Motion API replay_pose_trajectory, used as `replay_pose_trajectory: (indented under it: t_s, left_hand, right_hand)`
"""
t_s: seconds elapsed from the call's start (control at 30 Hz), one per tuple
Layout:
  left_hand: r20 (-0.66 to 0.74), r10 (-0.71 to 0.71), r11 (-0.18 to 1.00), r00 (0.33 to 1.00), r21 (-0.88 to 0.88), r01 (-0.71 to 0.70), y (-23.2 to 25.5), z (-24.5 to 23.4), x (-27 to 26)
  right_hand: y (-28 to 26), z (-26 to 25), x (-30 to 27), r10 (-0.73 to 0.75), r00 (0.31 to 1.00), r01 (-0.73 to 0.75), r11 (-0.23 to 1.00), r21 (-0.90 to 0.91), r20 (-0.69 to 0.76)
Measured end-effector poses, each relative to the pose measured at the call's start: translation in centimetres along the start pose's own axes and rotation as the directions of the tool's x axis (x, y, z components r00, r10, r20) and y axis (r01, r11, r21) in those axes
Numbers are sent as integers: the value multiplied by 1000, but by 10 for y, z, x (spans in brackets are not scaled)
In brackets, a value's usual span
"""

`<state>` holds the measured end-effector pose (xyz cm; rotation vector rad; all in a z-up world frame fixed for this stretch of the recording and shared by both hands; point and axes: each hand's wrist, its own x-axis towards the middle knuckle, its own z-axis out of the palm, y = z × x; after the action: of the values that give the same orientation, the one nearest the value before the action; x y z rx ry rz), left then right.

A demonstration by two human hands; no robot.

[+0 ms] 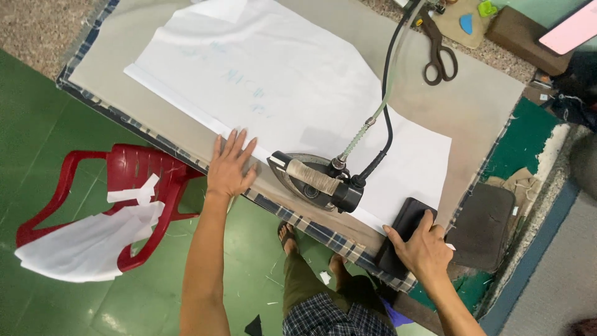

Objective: The person irons a white shirt laid out on a work table. They use a steam iron to press the fabric, repeatedly smoothing the surface and edges while occasionally using a black rectangular pressing tool to hold the fabric flat.

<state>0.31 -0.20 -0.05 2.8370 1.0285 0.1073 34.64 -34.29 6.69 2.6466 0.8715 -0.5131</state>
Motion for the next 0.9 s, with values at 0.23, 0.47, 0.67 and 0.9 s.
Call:
replay_pose_trajectory:
  t_s: [0.23, 0.47, 0.67, 0.9]
  left_hand:
    - [104, -15, 995, 994, 103, 4, 0, -3, 4]
    - [-86, 41, 999, 995, 24, -40, -1, 0, 0]
    - [-10, 3, 1000, 1000, 16, -3, -3, -3, 3]
    - [-39, 7, 998, 999, -60, -9, -3, -10, 4]
  right_hand:
    - [-5, -4, -15, -33, 999, 30, 979, 200, 14]
    - [-2, 25, 2, -610, 791, 606, 770, -199, 52]
    - [0, 43, 16, -656, 746, 659, 701, -271, 117]
    - [-94, -98, -27, -794, 181, 954, 285, -92, -580]
